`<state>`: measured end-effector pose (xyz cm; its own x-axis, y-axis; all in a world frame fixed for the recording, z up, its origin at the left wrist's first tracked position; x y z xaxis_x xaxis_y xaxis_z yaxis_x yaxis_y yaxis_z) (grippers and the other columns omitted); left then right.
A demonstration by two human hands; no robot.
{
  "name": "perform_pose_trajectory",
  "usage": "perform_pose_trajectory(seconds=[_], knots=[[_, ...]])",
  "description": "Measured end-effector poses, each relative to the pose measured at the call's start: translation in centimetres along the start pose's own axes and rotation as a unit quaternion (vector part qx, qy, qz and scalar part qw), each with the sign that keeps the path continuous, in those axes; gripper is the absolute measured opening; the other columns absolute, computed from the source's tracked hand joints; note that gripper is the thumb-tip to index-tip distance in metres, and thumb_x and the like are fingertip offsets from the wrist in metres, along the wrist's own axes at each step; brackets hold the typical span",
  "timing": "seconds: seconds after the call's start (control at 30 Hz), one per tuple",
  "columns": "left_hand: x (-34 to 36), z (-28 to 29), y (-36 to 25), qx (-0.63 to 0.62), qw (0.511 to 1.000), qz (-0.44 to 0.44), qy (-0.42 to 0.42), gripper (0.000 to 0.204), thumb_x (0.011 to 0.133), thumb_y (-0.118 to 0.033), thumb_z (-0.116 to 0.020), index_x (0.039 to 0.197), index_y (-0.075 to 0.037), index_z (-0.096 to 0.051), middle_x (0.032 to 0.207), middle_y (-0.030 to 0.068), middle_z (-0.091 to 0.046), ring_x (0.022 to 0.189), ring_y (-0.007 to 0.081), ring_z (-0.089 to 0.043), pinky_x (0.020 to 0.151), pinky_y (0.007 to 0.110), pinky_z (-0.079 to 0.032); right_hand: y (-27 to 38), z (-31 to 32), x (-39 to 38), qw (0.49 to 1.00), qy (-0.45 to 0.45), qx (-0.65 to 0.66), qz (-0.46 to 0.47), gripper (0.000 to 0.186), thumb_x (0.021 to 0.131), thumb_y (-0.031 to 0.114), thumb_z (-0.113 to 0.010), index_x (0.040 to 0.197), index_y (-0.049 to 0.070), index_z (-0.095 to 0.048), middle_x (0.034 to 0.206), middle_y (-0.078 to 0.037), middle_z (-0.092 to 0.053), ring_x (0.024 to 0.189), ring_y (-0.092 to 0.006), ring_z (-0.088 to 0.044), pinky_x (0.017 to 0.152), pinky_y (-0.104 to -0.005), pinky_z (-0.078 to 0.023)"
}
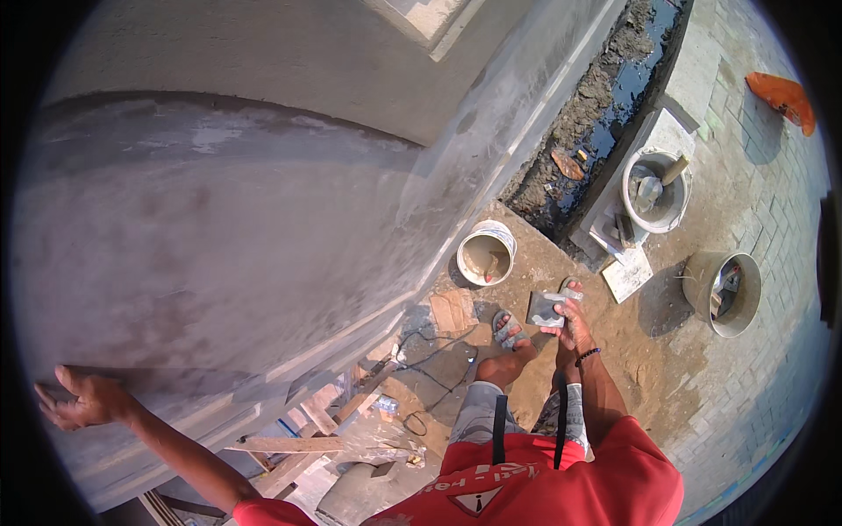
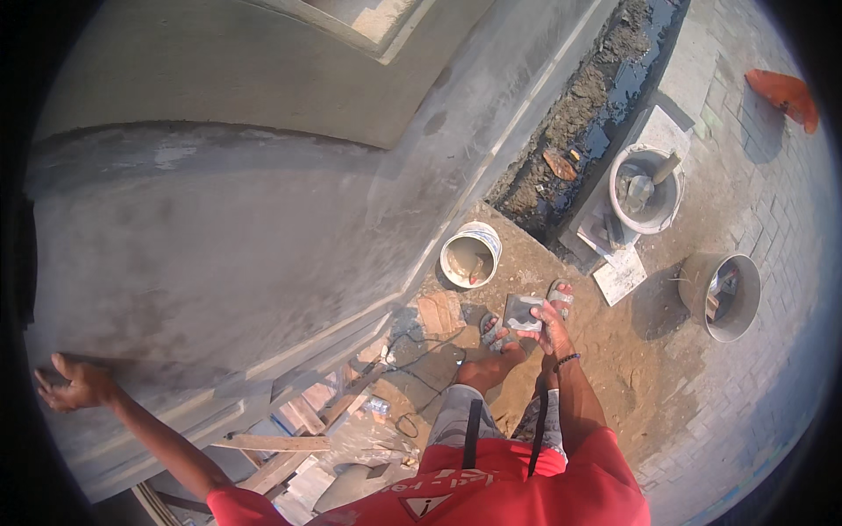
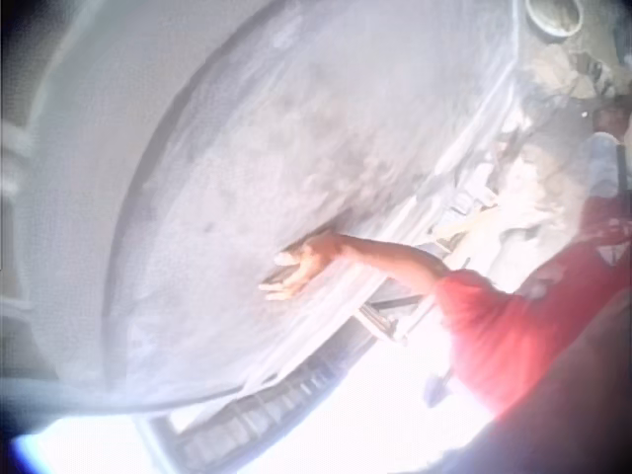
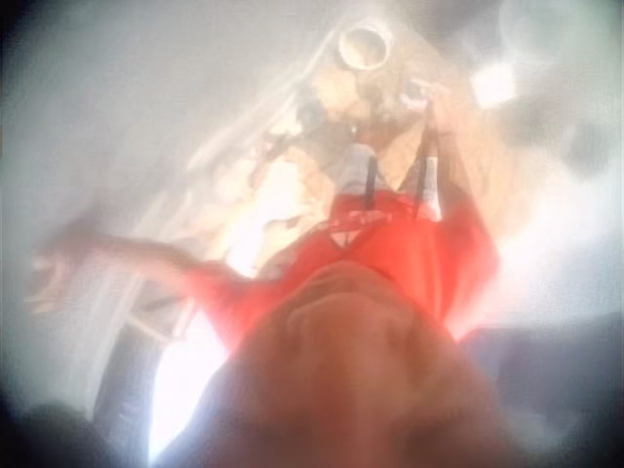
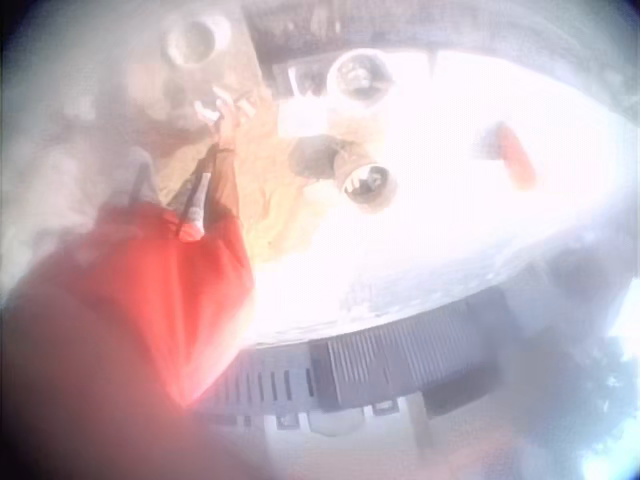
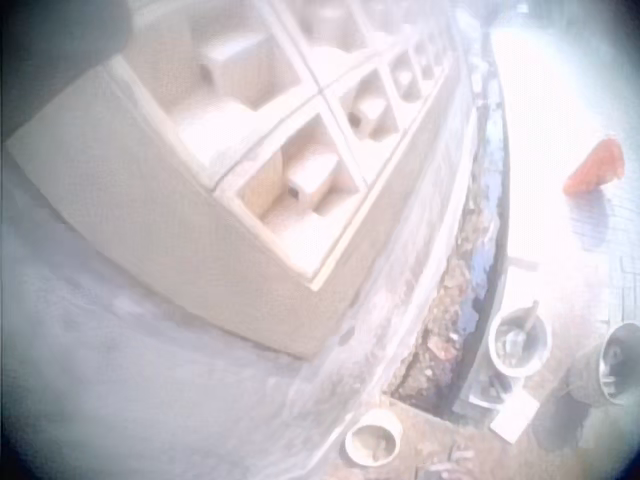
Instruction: The person smooths a freshly plastered wall using a trowel and a sponge. They repeatedly apply and smooth the plaster, then use a wet sponge to finish the surface, working along the edge of a decorative lattice panel.
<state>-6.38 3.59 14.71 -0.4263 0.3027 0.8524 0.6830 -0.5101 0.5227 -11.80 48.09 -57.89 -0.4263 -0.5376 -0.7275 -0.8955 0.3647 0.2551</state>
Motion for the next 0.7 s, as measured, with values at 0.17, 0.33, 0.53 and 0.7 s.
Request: perform_pose_trajectory(seconds=[0.17, 0.33, 0.53, 0.7], knots=[[-3.5, 1.4, -8.3, -0.361, 0.927, 0.095, 0.044, 0.040, 0.094, -0.008, -0.052, 0.134, -0.008, -0.056, 0.151, 0.0182, -0.038, 0.148, 0.0357, -0.020, 0.117, 0.054, -0.019, 1.1, -10.8, -4.2, 0.980, 0.084, -0.177, 0.046, 0.053, 0.088, 0.009, -0.070, 0.136, -0.001, -0.050, 0.119, -0.008, -0.065, 0.107, -0.0190, -0.063, 0.085, -0.0359, -0.057], [-17.9, 10.6, -19.4, -0.608, 0.594, 0.149, 0.505, 0.060, 0.094, -0.031, -0.065, 0.143, -0.003, -0.047, 0.152, 0.0246, -0.034, 0.141, 0.0410, -0.035, 0.114, 0.050, -0.030, 6.5, -23.7, -13.3, 0.866, 0.153, -0.410, 0.243, 0.052, 0.085, 0.015, -0.076, 0.131, 0.000, -0.057, 0.112, -0.006, -0.068, 0.102, -0.0130, -0.062, 0.090, -0.0291, -0.049], [-30.4, 20.5, -25.6, -0.604, -0.209, 0.628, 0.444, 0.078, 0.095, -0.063, -0.052, 0.151, -0.013, -0.030, 0.145, 0.0187, -0.044, 0.131, 0.0423, -0.046, 0.109, 0.054, -0.038, 4.9, -30.4, -21.7, 0.599, 0.223, -0.577, 0.509, 0.057, 0.081, 0.019, -0.077, 0.132, 0.006, -0.057, 0.124, -0.016, -0.059, 0.114, -0.0343, -0.056, 0.100, -0.0428, -0.045], [-32.2, 22.1, -26.6, -0.601, -0.211, 0.656, 0.405, 0.042, 0.099, -0.031, -0.061, 0.132, -0.011, -0.045, 0.126, 0.0111, -0.059, 0.115, 0.0255, -0.060, 0.101, 0.048, -0.048, -0.9, -29.5, -24.2, 0.469, 0.269, -0.672, 0.506, 0.067, 0.083, 0.022, -0.073, 0.141, 0.004, -0.046, 0.141, -0.021, -0.045, 0.134, -0.0415, -0.040, 0.112, -0.0496, -0.034]])
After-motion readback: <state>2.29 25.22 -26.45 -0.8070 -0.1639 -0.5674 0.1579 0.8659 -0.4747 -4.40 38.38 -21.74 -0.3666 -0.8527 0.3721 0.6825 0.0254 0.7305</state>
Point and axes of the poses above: each hand's wrist, its own x-axis towards the middle knuckle, its own z-axis out of the back of the hand, y = z × x, the point moved 5 cm from there along x, towards the middle knuckle
